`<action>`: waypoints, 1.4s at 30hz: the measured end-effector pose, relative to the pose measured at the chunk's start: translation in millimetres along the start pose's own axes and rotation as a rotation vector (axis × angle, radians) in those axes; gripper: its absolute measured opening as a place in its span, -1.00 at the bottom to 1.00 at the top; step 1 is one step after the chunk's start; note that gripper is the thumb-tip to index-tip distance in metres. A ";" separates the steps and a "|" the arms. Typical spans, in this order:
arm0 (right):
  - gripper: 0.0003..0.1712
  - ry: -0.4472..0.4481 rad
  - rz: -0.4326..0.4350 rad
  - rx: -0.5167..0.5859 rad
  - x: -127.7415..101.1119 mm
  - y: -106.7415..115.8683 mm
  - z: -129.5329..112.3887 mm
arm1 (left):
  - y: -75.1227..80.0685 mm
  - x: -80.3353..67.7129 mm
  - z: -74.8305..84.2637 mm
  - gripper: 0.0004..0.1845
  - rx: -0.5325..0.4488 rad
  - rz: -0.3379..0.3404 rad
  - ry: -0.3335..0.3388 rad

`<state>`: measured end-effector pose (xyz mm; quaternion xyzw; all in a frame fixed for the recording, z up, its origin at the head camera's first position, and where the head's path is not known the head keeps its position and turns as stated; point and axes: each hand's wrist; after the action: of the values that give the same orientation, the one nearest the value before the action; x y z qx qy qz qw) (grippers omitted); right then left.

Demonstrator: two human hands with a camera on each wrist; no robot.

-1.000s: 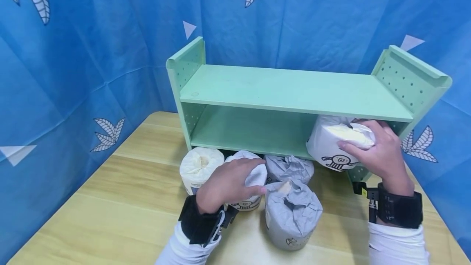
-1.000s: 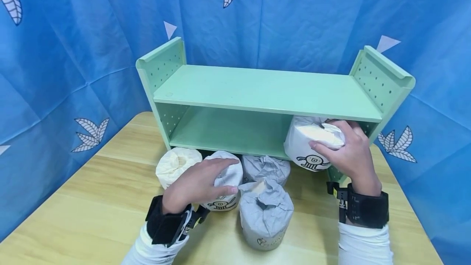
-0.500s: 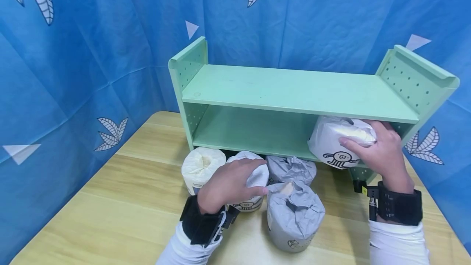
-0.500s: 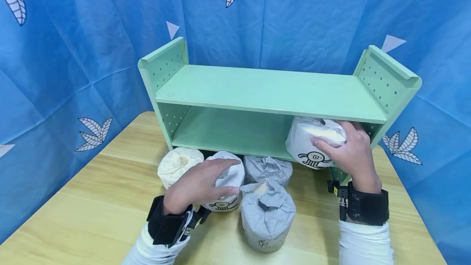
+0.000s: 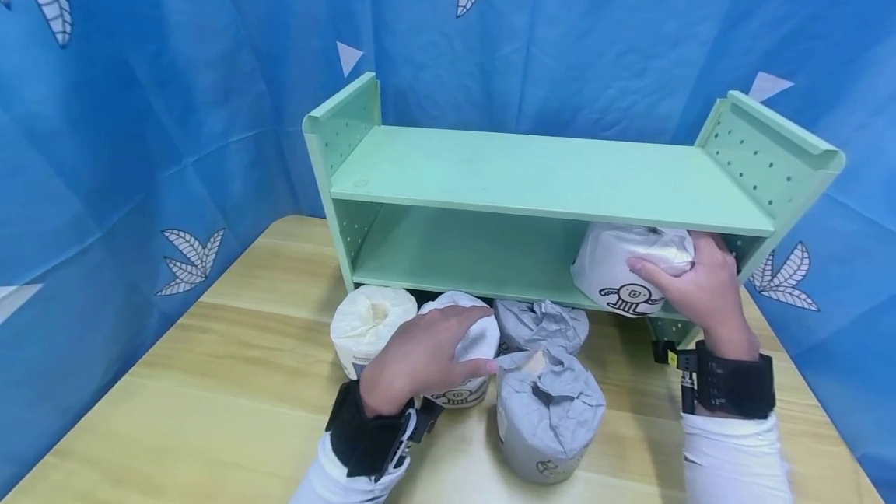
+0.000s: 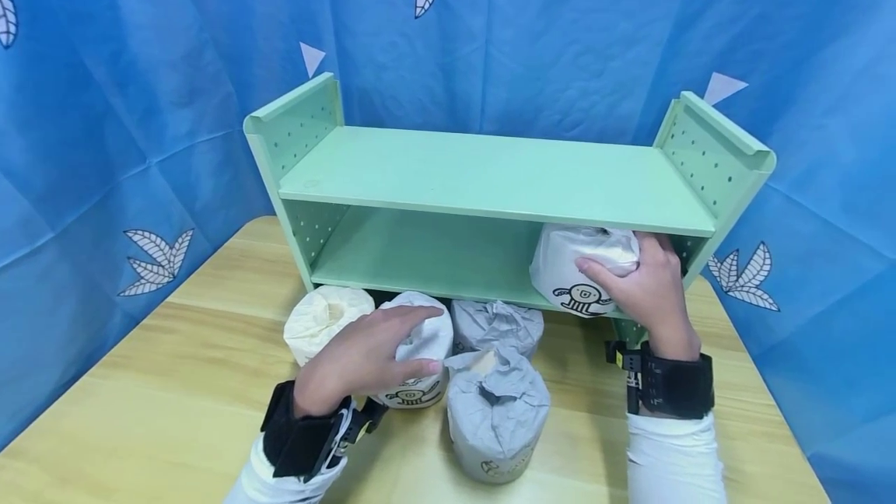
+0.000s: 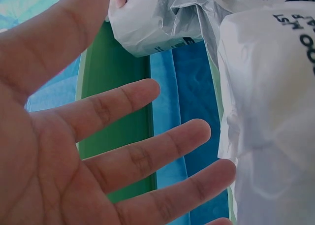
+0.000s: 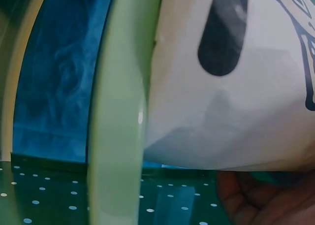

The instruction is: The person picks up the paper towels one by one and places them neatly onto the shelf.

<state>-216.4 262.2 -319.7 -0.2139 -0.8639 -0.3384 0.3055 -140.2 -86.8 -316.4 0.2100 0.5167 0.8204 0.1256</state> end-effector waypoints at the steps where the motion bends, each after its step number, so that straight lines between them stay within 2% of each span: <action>1: -0.20 -0.002 -0.008 0.011 0.8 -1.4 -0.2 | 0.6 -0.9 -0.6 -0.30 -0.001 0.000 0.005; 11: -0.05 -0.078 -0.054 0.052 1.6 -5.8 -4.1 | 2.6 -2.5 -3.0 -0.29 -0.010 -0.005 0.015; 17: -0.13 -0.058 -0.041 0.033 0.9 -6.0 -3.8 | 3.0 -2.0 -2.8 -0.29 0.001 -0.015 0.011; 25: -0.13 -0.007 0.037 0.045 -2.3 -10.7 -6.7 | 4.2 -3.7 -2.7 -0.27 0.006 -0.025 0.003; 34: 0.04 -0.113 0.001 -0.002 -10.7 -7.3 -11.0 | 0.9 -0.9 -2.2 -0.27 0.008 -0.042 -0.004; 42: 0.04 -0.107 0.009 -0.027 -15.8 -2.7 -12.6 | -0.3 2.4 -0.8 -0.26 0.006 -0.042 -0.003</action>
<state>-201.6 248.8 -324.2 -0.2398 -0.8734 -0.3366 0.2577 -142.6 -86.2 -316.5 0.2008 0.5234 0.8157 0.1427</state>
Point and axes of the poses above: each hand's wrist, its own x-axis towards the middle knuckle, its own y-axis out of the back of the hand, z = x × y, and after that the axes turned 11 degrees about z, right-handed
